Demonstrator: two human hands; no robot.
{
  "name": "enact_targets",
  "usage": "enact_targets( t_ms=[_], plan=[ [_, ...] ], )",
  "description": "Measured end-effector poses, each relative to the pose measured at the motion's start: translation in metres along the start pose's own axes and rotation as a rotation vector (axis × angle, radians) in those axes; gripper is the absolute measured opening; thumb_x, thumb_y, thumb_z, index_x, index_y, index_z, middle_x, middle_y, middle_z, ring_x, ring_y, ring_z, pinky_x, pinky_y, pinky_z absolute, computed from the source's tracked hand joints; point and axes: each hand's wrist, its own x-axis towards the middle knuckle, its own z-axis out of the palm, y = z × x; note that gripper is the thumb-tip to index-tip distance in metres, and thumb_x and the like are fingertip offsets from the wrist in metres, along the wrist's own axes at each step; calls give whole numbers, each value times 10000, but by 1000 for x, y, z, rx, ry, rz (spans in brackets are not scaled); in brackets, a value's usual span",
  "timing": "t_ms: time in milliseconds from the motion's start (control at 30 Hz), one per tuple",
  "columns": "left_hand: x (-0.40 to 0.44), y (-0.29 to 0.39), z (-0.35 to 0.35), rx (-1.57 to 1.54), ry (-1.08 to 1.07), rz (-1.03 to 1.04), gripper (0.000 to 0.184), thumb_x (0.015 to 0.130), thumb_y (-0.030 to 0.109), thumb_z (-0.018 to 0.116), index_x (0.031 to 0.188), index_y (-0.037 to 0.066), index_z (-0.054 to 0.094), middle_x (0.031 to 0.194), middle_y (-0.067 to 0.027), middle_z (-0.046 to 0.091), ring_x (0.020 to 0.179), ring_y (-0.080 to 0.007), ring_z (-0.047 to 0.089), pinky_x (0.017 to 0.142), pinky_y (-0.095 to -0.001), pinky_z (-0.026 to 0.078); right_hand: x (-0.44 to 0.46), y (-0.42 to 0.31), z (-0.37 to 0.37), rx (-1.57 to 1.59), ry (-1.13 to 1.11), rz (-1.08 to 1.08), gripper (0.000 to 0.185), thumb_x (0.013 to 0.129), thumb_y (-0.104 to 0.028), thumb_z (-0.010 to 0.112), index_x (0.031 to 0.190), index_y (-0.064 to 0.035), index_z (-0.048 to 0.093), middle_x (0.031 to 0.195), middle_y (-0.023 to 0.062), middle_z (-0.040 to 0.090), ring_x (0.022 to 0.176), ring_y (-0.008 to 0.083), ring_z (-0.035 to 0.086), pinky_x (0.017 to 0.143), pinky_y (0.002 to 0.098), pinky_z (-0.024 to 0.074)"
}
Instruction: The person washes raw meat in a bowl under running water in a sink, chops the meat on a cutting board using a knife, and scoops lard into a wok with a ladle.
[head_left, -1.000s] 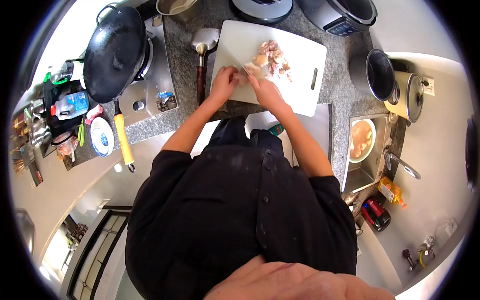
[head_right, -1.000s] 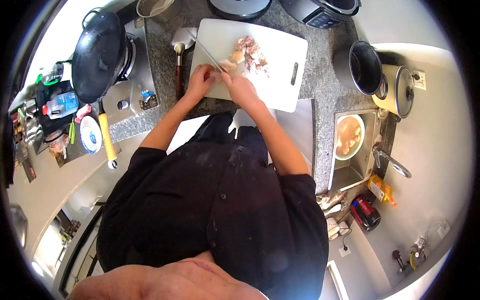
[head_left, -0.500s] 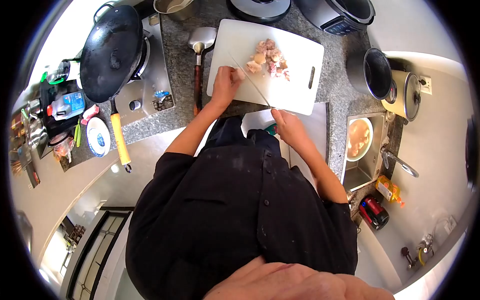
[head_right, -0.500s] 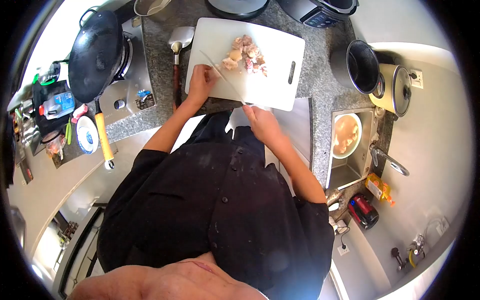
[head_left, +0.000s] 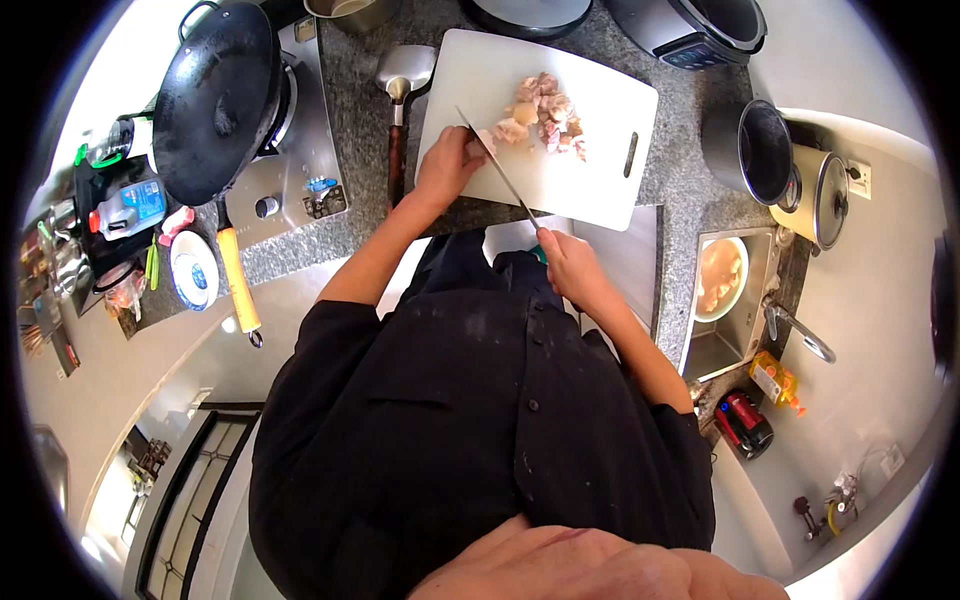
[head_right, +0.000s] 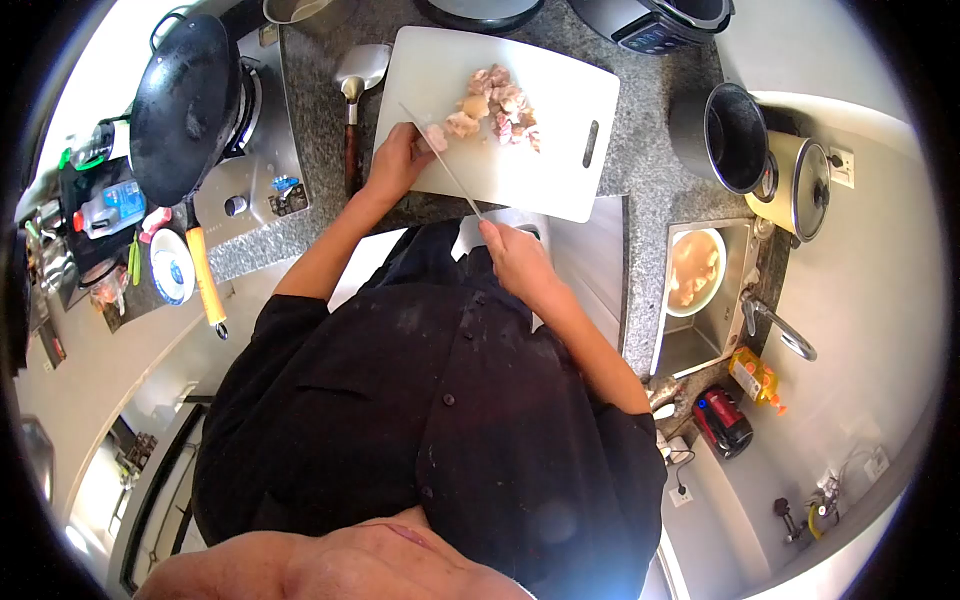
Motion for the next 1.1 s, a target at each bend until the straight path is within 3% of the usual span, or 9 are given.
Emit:
enact_targets(
  t_ms=[100, 200, 267, 433, 600, 667, 733, 933, 1100],
  plan=[
    [3, 1, -5, 45, -41, 10, 395, 711, 132, 746, 1029, 15, 542, 955, -176, 577, 914, -386, 575, 771, -450, 476, 5, 3, 1, -55, 91, -126, 583, 998, -451, 346, 767, 40, 561, 584, 173, 560, 618, 370, 592, 658, 462, 451],
    [7, -4, -7, -19, -73, -13, 372, 714, 136, 743, 1013, 16, 559, 948, -173, 581, 918, -388, 575, 779, -447, 475, 14, -21, -4, 61, -101, 144, 575, 996, -441, 346, 767, 40, 561, 626, 201, 575, 643, 378, 591, 635, 448, 458],
    [7, -8, -4, -10, -79, -7, 366, 716, 135, 741, 1010, 15, 561, 949, -172, 583, 919, -387, 575, 778, -449, 473, 33, -20, 5, 205, -114, 84, 541, 1001, -454, 353, 826, 22, 542, 544, 68, 510, 415, 160, 500, 417, 321, 404],
    [8, -13, -1, -29, -87, 26, 335, 737, 121, 721, 1002, 3, 554, 959, -182, 589, 902, -391, 580, 758, -454, 473, 123, -37, 40, -211, 209, -599, 364, 985, -298, 371, 1003, 36, 514, 712, 233, 575, 651, 369, 587, 586, 461, 465],
    [5, -12, 5, 2, 40, -44, 306, 764, 131, 703, 971, -22, 537, 934, -202, 581, 851, -402, 586, 718, -449, 479, 148, -49, 38, -221, 214, -425, 250, 966, -166, 386, 1111, 1, 503, 856, 270, 615, 820, 440, 607, 691, 506, 487],
    [6, -2, 0, -7, 27, -78, 324, 760, 140, 706, 981, -23, 534, 923, -197, 578, 846, -397, 585, 720, -447, 479, 126, -21, 31, -474, 175, -651, 333, 982, -264, 363, 1100, 0, 528, 888, 267, 624, 849, 452, 601, 734, 508, 475],
    [5, 2, 2, -17, 5, -111, 343, 755, 149, 710, 991, -24, 531, 912, -192, 575, 842, -392, 585, 721, -444, 479, 83, -22, 16, -159, 150, -347, 551, 983, -421, 341, 846, 59, 575, 757, 285, 591, 777, 456, 577, 723, 486, 453],
    [6, 7, 23, 51, 79, -13, 379, 731, 102, 710, 1028, -22, 509, 937, -175, 549, 796, -340, 578, 700, -414, 483, 28, 41, -9, -139, 221, -135, 600, 959, -492, 373, 784, 40, 590, 756, 247, 616, 808, 433, 604, 755, 478, 461],
    [23, 39, 67, -218, 144, 101, 310, 745, -10, 648, 1024, 13, 515, 878, -141, 510, 717, -277, 545, 657, -380, 477, -24, 76, -29, 346, 138, -64, 510, 983, -448, 404, 755, -14, 544, 522, 77, 507, 449, 182, 519, 472, 319, 415]
  ],
)
